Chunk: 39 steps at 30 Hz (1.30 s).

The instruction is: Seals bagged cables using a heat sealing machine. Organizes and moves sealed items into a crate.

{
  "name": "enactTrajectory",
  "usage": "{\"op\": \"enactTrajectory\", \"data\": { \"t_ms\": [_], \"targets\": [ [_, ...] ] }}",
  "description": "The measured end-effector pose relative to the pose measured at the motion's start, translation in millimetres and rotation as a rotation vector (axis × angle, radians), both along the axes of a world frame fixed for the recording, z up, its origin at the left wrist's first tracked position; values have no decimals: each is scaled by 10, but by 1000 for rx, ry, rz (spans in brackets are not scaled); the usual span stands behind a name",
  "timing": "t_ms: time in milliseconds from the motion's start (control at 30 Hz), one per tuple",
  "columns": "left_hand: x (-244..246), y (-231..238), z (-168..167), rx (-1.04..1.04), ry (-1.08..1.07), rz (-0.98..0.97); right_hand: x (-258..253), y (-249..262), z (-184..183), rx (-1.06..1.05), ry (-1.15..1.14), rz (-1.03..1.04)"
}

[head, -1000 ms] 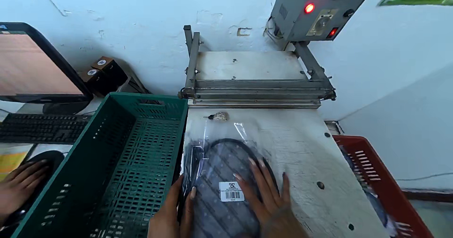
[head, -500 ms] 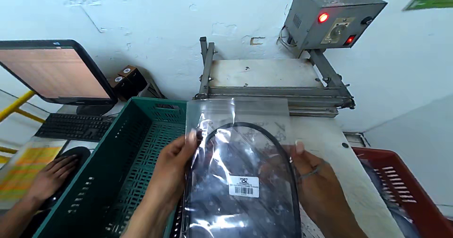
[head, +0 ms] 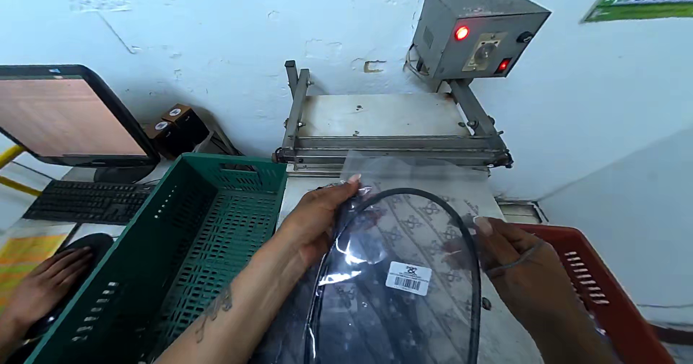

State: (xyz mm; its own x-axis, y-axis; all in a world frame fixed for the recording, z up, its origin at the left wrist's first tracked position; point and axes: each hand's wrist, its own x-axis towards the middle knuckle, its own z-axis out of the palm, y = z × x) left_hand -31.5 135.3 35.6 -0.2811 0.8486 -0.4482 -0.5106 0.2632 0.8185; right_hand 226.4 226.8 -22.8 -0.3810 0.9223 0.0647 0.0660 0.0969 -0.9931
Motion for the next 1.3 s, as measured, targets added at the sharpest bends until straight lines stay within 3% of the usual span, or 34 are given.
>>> {"op": "enactTrajectory", "data": {
  "t_ms": [200, 300, 467, 700, 833, 967, 1167, 1300],
  "targets": [
    [-142, 335, -149, -28, 439, -188, 84, 132, -183, -7, -8, -98],
    [-240, 569, -409, -85, 689, -327, 97, 225, -315, -49, -121, -172],
    [-242, 671, -542, -289, 641, -214, -142, 358, -478, -47, -301, -262],
    [-332, 516, -594, -299, 731, 0, -471, 221, -416, -69, -147, -323],
    [-317, 417, -506, -318, 758, -39, -494, 133, -376, -71, -78, -372],
    [-315, 305, -486, -210, 820, -84, -493, 122, -386, -68, -55, -371],
    [-308, 368, -542, -230, 643, 48, -525, 184, -397, -95, -7, -326],
    [-289, 516, -671, -259, 506, 148, -521, 358, -446, -96, -183, -308]
  ]
}}
